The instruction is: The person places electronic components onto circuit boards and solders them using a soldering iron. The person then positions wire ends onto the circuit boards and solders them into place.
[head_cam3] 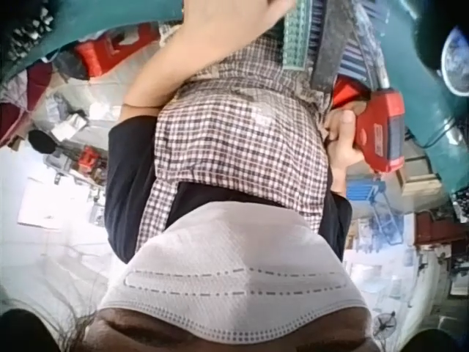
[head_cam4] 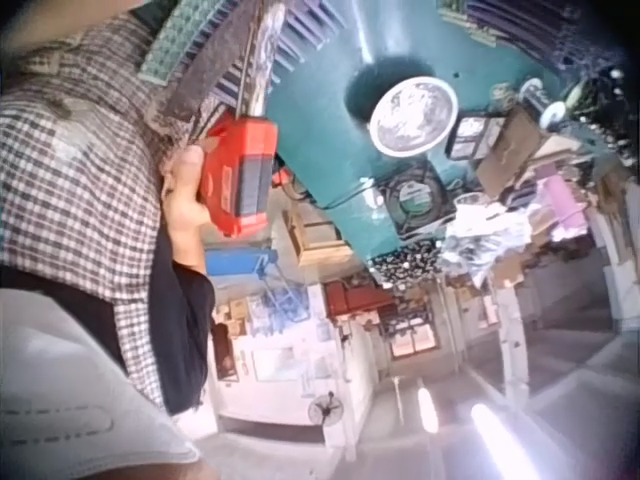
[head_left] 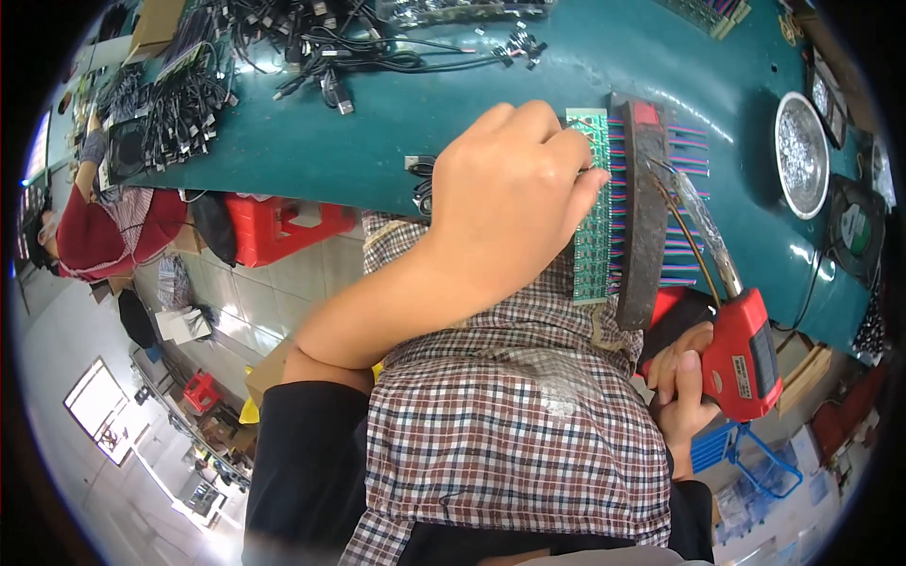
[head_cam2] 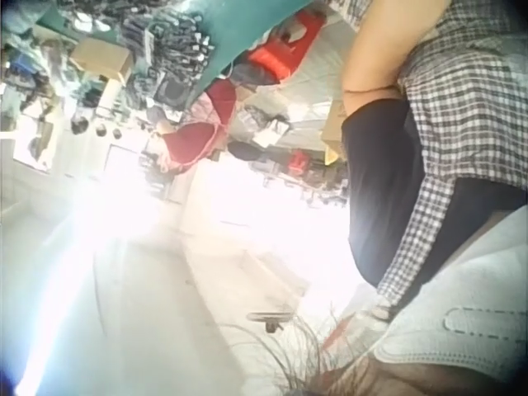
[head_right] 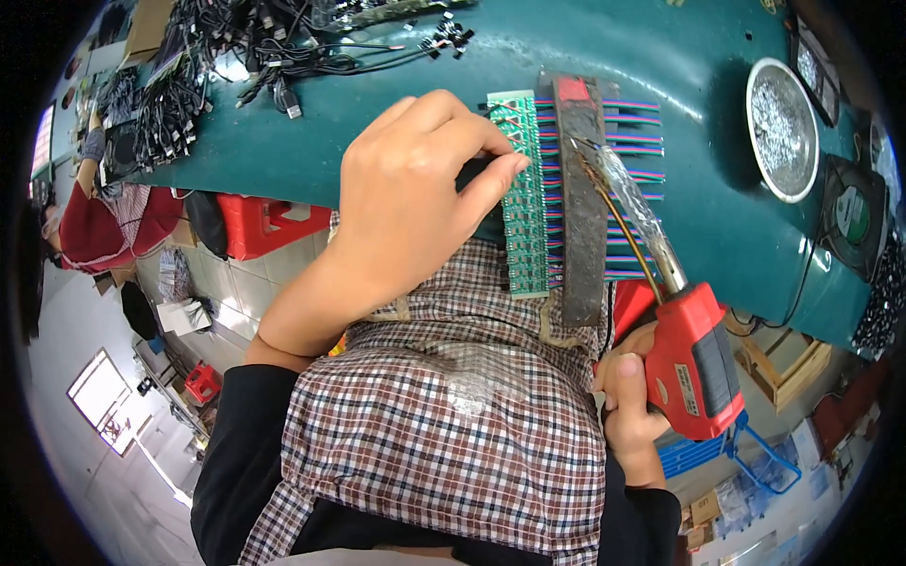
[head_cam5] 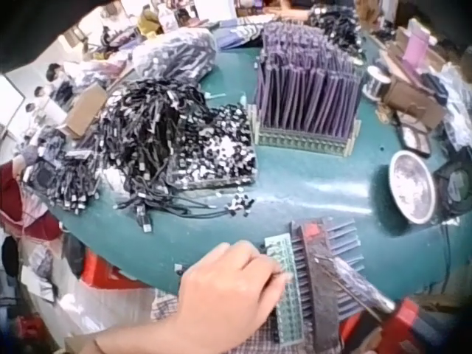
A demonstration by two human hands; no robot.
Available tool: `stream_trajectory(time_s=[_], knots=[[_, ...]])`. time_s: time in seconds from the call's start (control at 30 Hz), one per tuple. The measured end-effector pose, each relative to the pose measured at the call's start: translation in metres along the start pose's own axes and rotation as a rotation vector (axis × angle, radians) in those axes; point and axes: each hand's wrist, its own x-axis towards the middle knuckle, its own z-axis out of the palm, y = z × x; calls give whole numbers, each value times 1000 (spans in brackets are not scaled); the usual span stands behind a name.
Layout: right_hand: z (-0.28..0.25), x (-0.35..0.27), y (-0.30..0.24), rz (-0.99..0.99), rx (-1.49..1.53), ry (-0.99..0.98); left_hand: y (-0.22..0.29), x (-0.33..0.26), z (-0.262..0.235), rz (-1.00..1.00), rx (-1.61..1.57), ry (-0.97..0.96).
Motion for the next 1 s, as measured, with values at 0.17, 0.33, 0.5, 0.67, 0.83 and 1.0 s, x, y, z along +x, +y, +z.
stream_trajectory(time_s=[0.17, 0.33, 0.5, 0.67, 0.83, 1.0], knots=[[-3, 0, -4, -67, -3, 51, -40, 17, -19, -51, 125, 246], [4, 4, -4, -26, 18, 74, -74, 21, -7, -108, 239, 247], [-1, 0, -12, -58, -39, 62, -65, 27, -15, -118, 103, 364], [-4, 6, -1, -79, 94, 81, -79, 28, -38, -168, -477, 665], [-5, 15, -14, -190, -11, 57, -75, 42, -76, -226, -981, 875], [2, 32, -22, -315, -14, 19, -69, 54, -90, -190, -1085, 923]])
